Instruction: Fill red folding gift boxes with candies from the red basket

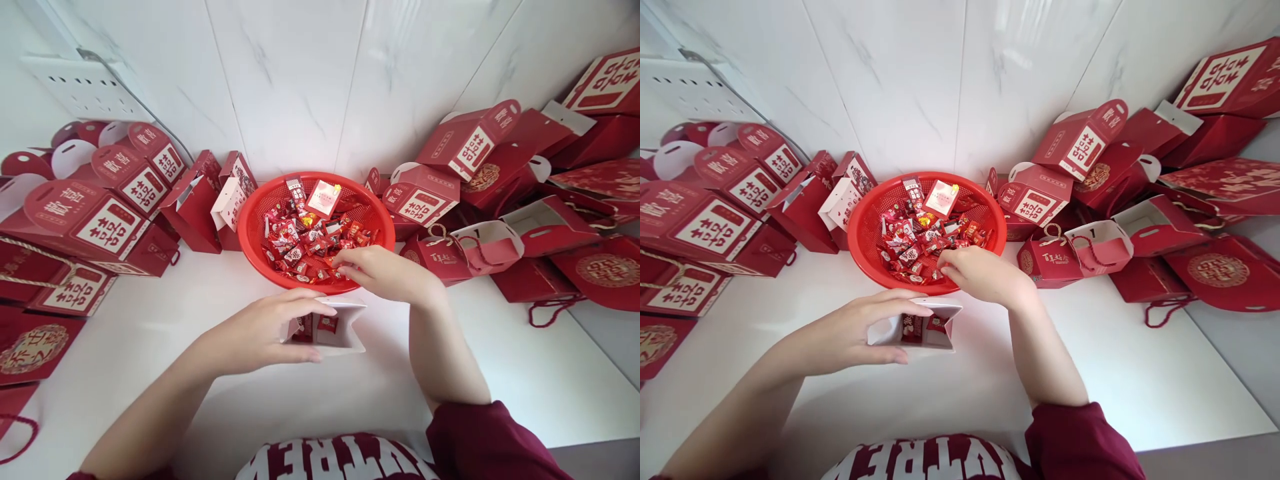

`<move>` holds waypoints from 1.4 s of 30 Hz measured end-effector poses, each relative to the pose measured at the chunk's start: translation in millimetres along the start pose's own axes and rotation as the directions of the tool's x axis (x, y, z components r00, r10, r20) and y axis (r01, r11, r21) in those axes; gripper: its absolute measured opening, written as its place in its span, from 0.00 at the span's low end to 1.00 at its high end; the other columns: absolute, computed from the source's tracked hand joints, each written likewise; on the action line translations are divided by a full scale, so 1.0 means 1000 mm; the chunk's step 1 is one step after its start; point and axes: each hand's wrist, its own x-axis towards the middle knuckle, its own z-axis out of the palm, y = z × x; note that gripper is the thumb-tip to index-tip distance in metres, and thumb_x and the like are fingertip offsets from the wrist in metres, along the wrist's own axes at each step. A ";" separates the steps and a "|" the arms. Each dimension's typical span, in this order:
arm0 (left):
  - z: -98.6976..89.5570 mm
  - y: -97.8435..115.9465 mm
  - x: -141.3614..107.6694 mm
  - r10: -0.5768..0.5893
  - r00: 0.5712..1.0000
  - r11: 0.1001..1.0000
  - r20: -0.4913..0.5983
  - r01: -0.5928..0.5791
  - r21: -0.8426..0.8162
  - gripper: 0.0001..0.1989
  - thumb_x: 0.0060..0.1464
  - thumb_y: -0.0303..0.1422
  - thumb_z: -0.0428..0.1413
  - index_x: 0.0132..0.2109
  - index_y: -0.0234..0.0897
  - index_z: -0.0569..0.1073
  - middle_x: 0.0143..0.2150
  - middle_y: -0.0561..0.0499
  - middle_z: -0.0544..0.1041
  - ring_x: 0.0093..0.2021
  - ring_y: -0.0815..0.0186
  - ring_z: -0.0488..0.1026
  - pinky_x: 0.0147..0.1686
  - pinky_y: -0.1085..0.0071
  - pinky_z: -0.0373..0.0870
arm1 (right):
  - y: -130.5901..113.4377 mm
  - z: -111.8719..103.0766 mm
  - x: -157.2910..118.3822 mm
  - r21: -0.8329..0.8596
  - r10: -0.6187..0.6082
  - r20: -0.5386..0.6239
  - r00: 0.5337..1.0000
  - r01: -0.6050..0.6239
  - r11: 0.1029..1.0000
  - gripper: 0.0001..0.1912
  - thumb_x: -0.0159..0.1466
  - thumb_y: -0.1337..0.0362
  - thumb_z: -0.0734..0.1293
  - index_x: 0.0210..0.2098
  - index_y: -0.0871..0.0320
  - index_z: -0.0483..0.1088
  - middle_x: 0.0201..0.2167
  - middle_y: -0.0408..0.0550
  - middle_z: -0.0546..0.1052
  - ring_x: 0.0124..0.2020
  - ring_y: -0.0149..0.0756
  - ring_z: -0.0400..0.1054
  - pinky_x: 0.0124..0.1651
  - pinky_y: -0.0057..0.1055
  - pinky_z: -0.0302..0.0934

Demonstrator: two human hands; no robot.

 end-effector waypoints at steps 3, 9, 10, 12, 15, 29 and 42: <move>-0.006 -0.010 0.009 0.064 0.997 0.993 0.048 -0.059 -0.107 0.26 0.58 0.44 0.61 0.62 0.52 0.69 0.61 0.49 0.73 0.58 0.56 0.71 0.56 0.63 0.69 | 0.002 0.006 0.030 -0.098 -0.001 0.185 0.983 0.019 0.995 0.15 0.69 0.71 0.57 0.47 0.57 0.74 0.43 0.50 0.81 0.39 0.38 0.75 0.38 0.29 0.62; -0.008 -0.015 0.015 0.138 0.987 0.968 0.080 -0.117 -0.222 0.25 0.59 0.42 0.60 0.63 0.52 0.69 0.61 0.48 0.73 0.59 0.55 0.70 0.55 0.64 0.69 | -0.022 0.012 0.102 -0.416 -0.023 0.303 0.953 0.154 0.896 0.18 0.65 0.76 0.61 0.53 0.64 0.72 0.47 0.61 0.78 0.43 0.46 0.75 0.38 0.32 0.64; -0.007 -0.013 0.014 0.131 0.988 0.972 0.077 -0.113 -0.204 0.26 0.58 0.43 0.61 0.63 0.53 0.69 0.61 0.48 0.73 0.59 0.54 0.71 0.54 0.64 0.70 | -0.024 0.014 0.113 -0.430 -0.032 0.308 0.951 0.169 0.887 0.20 0.65 0.76 0.62 0.55 0.63 0.71 0.49 0.61 0.77 0.46 0.47 0.75 0.40 0.33 0.65; -0.006 -0.009 0.011 0.103 0.992 0.984 0.072 -0.090 -0.157 0.27 0.58 0.43 0.61 0.64 0.54 0.68 0.60 0.49 0.73 0.58 0.54 0.71 0.55 0.63 0.69 | -0.027 0.022 0.129 -0.443 -0.049 0.349 0.936 0.211 0.871 0.25 0.63 0.75 0.65 0.59 0.60 0.68 0.56 0.60 0.73 0.49 0.48 0.73 0.42 0.33 0.67; -0.006 -0.006 0.006 0.086 0.990 0.992 0.109 -0.075 -0.099 0.28 0.58 0.43 0.61 0.64 0.56 0.66 0.62 0.50 0.72 0.59 0.54 0.71 0.56 0.63 0.68 | -0.023 0.036 0.137 -0.476 -0.041 0.411 0.911 0.252 0.843 0.28 0.60 0.73 0.69 0.60 0.58 0.68 0.61 0.61 0.66 0.49 0.48 0.74 0.43 0.34 0.69; 0.002 0.006 -0.010 0.125 0.976 0.990 0.177 -0.133 0.038 0.29 0.60 0.45 0.59 0.67 0.54 0.63 0.67 0.52 0.66 0.65 0.56 0.65 0.63 0.64 0.62 | -0.017 0.036 0.127 -0.533 0.077 0.283 0.956 0.090 0.841 0.16 0.68 0.73 0.60 0.52 0.66 0.74 0.54 0.66 0.74 0.49 0.51 0.74 0.47 0.38 0.68; 0.001 0.007 -0.011 0.195 0.966 0.980 0.170 -0.198 0.000 0.30 0.58 0.43 0.61 0.66 0.56 0.64 0.66 0.55 0.69 0.66 0.55 0.65 0.64 0.61 0.61 | 0.002 0.032 0.095 -0.450 0.230 0.477 0.848 0.011 0.893 0.22 0.55 0.72 0.71 0.50 0.63 0.76 0.46 0.60 0.79 0.44 0.48 0.75 0.40 0.32 0.65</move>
